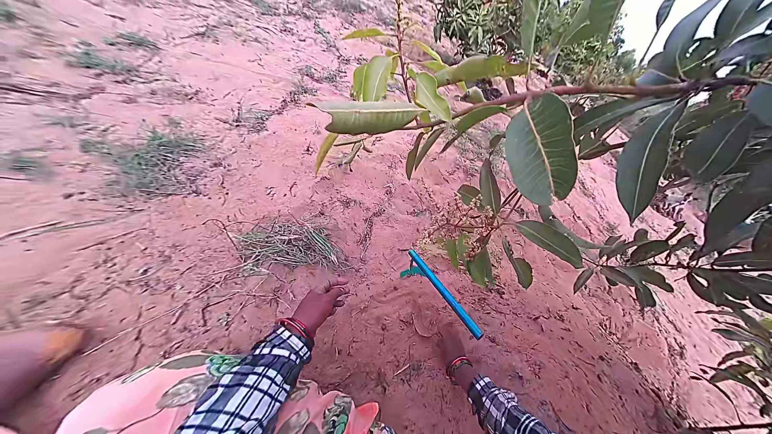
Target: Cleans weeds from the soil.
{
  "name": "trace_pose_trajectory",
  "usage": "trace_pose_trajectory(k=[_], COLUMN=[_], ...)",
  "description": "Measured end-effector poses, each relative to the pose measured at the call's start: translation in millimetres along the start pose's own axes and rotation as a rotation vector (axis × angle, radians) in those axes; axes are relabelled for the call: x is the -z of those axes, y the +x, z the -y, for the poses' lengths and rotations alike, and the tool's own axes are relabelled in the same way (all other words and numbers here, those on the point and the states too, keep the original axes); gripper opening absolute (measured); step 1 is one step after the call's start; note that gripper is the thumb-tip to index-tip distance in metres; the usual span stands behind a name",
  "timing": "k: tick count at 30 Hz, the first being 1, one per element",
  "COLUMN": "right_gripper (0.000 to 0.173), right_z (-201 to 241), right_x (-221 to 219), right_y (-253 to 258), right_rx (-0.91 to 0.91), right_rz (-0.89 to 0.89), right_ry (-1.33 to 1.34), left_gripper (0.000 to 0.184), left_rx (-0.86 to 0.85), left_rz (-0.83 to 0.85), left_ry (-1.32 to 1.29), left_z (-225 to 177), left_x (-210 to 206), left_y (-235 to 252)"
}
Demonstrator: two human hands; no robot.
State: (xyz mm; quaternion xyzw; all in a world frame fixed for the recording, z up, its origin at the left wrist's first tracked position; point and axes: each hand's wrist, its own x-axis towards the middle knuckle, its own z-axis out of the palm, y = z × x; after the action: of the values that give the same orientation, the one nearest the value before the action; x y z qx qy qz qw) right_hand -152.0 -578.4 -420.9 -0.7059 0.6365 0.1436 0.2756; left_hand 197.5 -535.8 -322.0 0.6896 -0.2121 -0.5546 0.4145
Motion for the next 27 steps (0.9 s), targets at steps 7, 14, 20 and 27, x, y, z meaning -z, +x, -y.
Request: trace_pose_trajectory(k=[7,14,20,27], right_gripper=[0.047,0.061,0.038,0.045], right_z=[144.7,231.7,146.7,-21.7], right_x=[-16.4,14.3,-27.8,25.1], right_y=[-15.9,-10.2,35.0,-42.7], right_rx=[0.212,0.725,0.564,0.459], right_rz=[-0.075,0.244,0.147,0.494], right_ry=[0.691,1.042,0.313,-0.517], left_gripper=[0.053,0.054,0.041,0.04], left_rx=[0.159,0.08,0.041,0.036], left_rz=[0.25,-0.043,-0.22,-0.144], left_ry=[0.162,-0.185,-0.404,-0.536], left_z=[17.5,10.2,1.2,-8.9], left_x=[-17.8,4.3,3.4,3.9], left_y=[-4.3,-0.2,0.9,-7.4])
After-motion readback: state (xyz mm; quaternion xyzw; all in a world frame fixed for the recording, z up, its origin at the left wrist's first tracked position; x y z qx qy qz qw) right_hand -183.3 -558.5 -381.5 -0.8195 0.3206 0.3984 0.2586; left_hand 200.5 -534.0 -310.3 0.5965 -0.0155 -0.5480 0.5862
